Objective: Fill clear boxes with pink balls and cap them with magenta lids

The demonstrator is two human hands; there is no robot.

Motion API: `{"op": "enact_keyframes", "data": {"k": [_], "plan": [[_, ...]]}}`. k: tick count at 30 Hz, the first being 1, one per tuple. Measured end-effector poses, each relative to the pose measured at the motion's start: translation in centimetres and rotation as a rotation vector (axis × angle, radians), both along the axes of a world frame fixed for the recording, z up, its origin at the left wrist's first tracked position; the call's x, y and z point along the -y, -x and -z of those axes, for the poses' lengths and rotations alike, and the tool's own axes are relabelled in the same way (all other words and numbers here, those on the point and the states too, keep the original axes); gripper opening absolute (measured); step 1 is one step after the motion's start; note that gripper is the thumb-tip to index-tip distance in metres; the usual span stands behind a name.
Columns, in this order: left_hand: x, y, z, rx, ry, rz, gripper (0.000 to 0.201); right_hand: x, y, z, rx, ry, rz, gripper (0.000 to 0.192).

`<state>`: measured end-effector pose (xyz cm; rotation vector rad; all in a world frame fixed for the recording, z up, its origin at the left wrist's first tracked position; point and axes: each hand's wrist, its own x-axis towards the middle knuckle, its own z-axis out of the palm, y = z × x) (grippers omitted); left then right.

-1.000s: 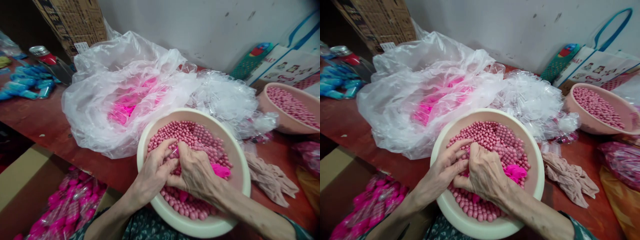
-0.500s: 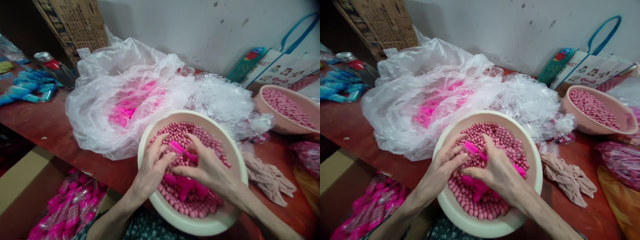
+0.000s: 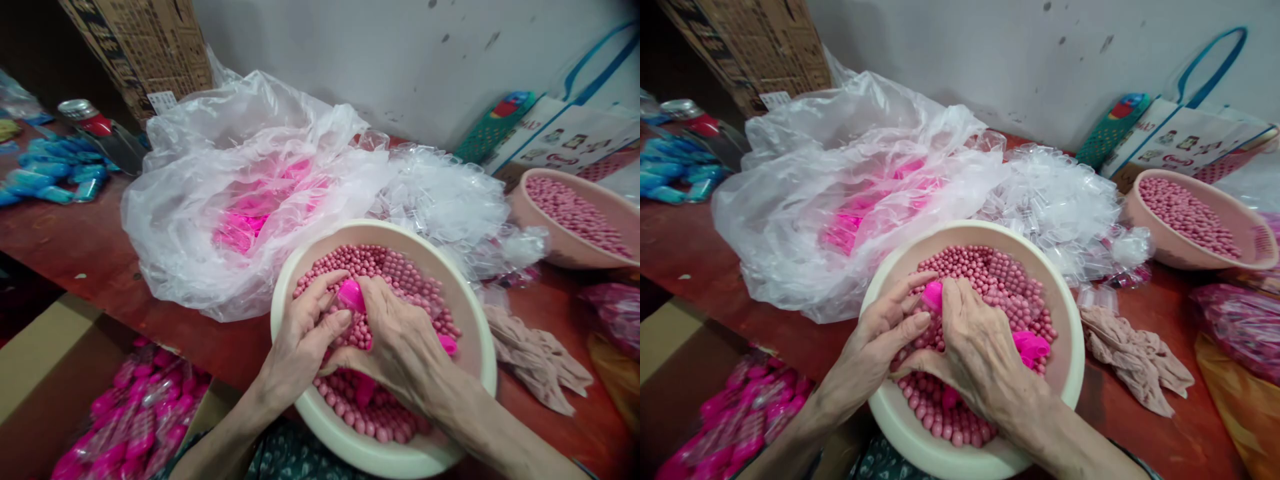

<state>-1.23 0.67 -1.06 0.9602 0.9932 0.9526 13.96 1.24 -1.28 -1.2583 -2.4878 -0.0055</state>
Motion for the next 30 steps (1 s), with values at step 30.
{"op": "enact_keyframes", "data": {"k": [30], "plan": [[3.7,5.7,-0.1,-0.190,-0.218,-0.748,0.039,-0.4,-3.2,-0.7,-0.226,0.163,0.149,0.034]]}}
